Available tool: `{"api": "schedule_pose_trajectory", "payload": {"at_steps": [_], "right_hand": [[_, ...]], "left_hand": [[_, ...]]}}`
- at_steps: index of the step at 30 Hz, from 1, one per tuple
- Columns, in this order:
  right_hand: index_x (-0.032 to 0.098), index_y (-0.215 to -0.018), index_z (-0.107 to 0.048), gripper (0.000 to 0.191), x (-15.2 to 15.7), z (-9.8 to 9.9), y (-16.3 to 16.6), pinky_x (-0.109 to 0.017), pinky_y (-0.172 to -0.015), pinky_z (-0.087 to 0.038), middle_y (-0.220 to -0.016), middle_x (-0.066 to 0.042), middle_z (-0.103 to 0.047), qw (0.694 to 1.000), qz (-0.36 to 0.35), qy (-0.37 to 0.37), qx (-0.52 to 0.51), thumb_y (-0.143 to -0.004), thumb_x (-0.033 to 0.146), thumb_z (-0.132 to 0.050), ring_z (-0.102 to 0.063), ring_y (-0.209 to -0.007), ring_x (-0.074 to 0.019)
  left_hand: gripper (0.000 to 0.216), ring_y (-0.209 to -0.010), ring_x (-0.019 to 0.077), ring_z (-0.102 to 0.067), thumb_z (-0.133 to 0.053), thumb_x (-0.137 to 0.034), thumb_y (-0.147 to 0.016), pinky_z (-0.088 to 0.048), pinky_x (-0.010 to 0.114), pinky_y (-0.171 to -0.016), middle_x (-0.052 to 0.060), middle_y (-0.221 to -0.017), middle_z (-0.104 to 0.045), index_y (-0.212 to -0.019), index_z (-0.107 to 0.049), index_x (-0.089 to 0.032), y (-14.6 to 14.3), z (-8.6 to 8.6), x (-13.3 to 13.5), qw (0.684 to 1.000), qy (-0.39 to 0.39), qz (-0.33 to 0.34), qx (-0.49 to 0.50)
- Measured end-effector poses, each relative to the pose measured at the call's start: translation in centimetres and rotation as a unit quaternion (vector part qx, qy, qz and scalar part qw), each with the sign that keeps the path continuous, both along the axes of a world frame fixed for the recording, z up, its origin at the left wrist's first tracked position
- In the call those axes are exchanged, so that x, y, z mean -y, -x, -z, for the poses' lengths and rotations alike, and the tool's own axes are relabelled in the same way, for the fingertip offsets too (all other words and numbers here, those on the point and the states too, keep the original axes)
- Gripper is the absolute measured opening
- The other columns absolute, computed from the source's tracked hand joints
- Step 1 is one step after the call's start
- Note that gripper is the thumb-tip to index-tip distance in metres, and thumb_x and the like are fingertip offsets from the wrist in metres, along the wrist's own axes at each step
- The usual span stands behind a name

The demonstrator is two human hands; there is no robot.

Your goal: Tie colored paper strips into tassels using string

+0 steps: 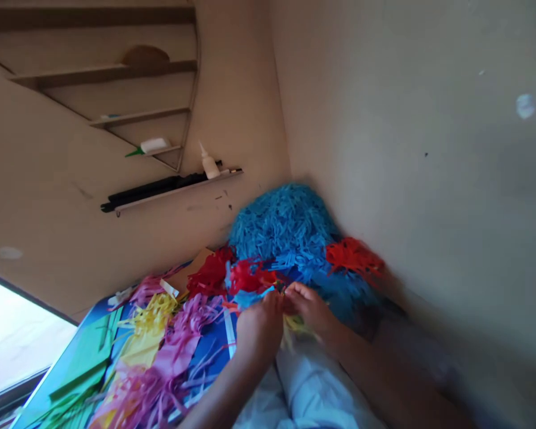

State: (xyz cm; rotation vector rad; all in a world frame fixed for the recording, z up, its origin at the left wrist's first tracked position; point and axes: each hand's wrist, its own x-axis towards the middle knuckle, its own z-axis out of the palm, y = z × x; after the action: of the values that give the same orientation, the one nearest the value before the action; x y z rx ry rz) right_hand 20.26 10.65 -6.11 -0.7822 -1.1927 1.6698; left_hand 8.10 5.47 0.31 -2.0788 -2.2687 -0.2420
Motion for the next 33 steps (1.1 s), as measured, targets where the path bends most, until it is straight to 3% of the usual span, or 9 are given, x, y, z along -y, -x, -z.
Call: {"api": "schedule_pose_trajectory", "payload": {"at_steps": [3, 8, 14, 19, 22, 27, 30, 33], "right_hand": [[0.019, -0.069, -0.055, 0.05, 1.4, 1.2, 0.0, -0.028, -0.069, -0.046, -0.063, 0.003, -0.061, 0.997, -0.014, 0.042, -0.061, -0.057, 0.061, -0.08, -0.06, -0.063, -0.0143], [0.019, -0.073, -0.055, 0.044, 2.0, 1.5, -0.3, -0.027, -0.066, -0.045, -0.064, 0.002, -0.063, 0.988, -0.039, 0.096, -0.111, -0.063, 0.054, -0.08, -0.06, -0.063, -0.0144], [0.02, -0.07, -0.05, 0.048, 2.0, 2.9, 0.7, -0.02, -0.048, -0.03, -0.056, 0.006, -0.056, 0.991, -0.033, 0.114, -0.059, -0.061, 0.057, -0.078, -0.045, -0.048, -0.0076], [0.019, -0.07, -0.05, 0.045, 2.7, 2.4, 0.1, -0.02, -0.042, -0.016, -0.051, 0.009, -0.048, 0.984, -0.096, 0.135, -0.065, -0.064, 0.054, -0.078, -0.028, -0.041, -0.0042], [0.019, -0.072, -0.05, 0.044, 3.6, 1.9, 0.1, -0.019, -0.044, -0.023, -0.055, 0.006, -0.055, 0.981, -0.127, 0.125, -0.074, -0.067, 0.052, -0.077, -0.037, -0.044, -0.0051], [0.02, -0.079, -0.047, 0.044, 4.4, 2.0, 0.9, -0.023, -0.052, -0.04, -0.062, 0.002, -0.065, 0.979, -0.139, 0.132, -0.068, -0.072, 0.056, -0.072, -0.061, -0.053, -0.0141], [0.019, -0.078, -0.049, 0.04, 4.2, 2.1, 0.5, -0.025, -0.057, -0.046, -0.065, 0.002, -0.065, 0.965, -0.146, 0.179, -0.127, -0.071, 0.048, -0.076, -0.064, -0.058, -0.0145], [0.017, -0.074, -0.052, 0.036, 4.1, 1.5, -0.5, -0.022, -0.055, -0.045, -0.061, 0.003, -0.062, 0.958, -0.141, 0.188, -0.163, -0.071, 0.04, -0.08, -0.058, -0.051, -0.0092]], "left_hand": [[0.031, -0.074, 0.0215, -0.072, -0.039, -0.022, -0.097, -0.041, 0.025, -0.056, 0.007, -0.084, -0.076, -0.113, -0.066, -0.023, -1.2, 2.7, 2.3, 0.999, 0.029, 0.018, -0.036], [0.055, -0.067, 0.0245, -0.073, -0.042, -0.007, -0.09, -0.048, 0.027, -0.053, 0.013, -0.082, -0.076, -0.144, -0.043, -0.015, -2.0, 4.9, 3.9, 0.992, 0.071, 0.056, -0.093], [0.049, -0.068, 0.0269, -0.073, -0.043, -0.005, -0.089, -0.051, 0.03, -0.054, 0.013, -0.082, -0.076, -0.136, -0.054, -0.015, -2.4, 6.1, 4.9, 0.993, 0.043, 0.092, -0.06], [0.053, -0.063, 0.0229, -0.07, -0.052, -0.007, -0.084, -0.049, 0.027, -0.054, 0.008, -0.07, -0.073, -0.135, -0.054, -0.024, -0.5, 7.7, 7.4, 0.982, 0.001, 0.185, -0.038], [0.053, -0.058, 0.0227, -0.069, -0.052, -0.01, -0.085, -0.047, 0.027, -0.051, 0.006, -0.066, -0.071, -0.135, -0.053, -0.026, 0.0, 8.2, 8.3, 0.98, -0.01, 0.195, -0.046], [0.031, -0.055, 0.0237, -0.069, -0.05, -0.017, -0.087, -0.044, 0.027, -0.047, 0.007, -0.066, -0.072, -0.114, -0.064, -0.024, -1.6, 8.5, 8.2, 0.994, 0.024, 0.101, -0.016], [0.026, -0.054, 0.0246, -0.069, -0.055, -0.016, -0.084, -0.046, 0.028, -0.047, 0.008, -0.064, -0.072, -0.106, -0.067, -0.023, -1.7, 9.2, 8.9, 0.99, 0.046, 0.137, -0.008], [0.028, -0.06, 0.0236, -0.07, -0.057, -0.021, -0.087, -0.053, 0.031, -0.056, 0.008, -0.07, -0.074, -0.113, -0.067, -0.025, 0.2, 8.7, 10.0, 0.98, -0.037, 0.197, 0.011]]}}
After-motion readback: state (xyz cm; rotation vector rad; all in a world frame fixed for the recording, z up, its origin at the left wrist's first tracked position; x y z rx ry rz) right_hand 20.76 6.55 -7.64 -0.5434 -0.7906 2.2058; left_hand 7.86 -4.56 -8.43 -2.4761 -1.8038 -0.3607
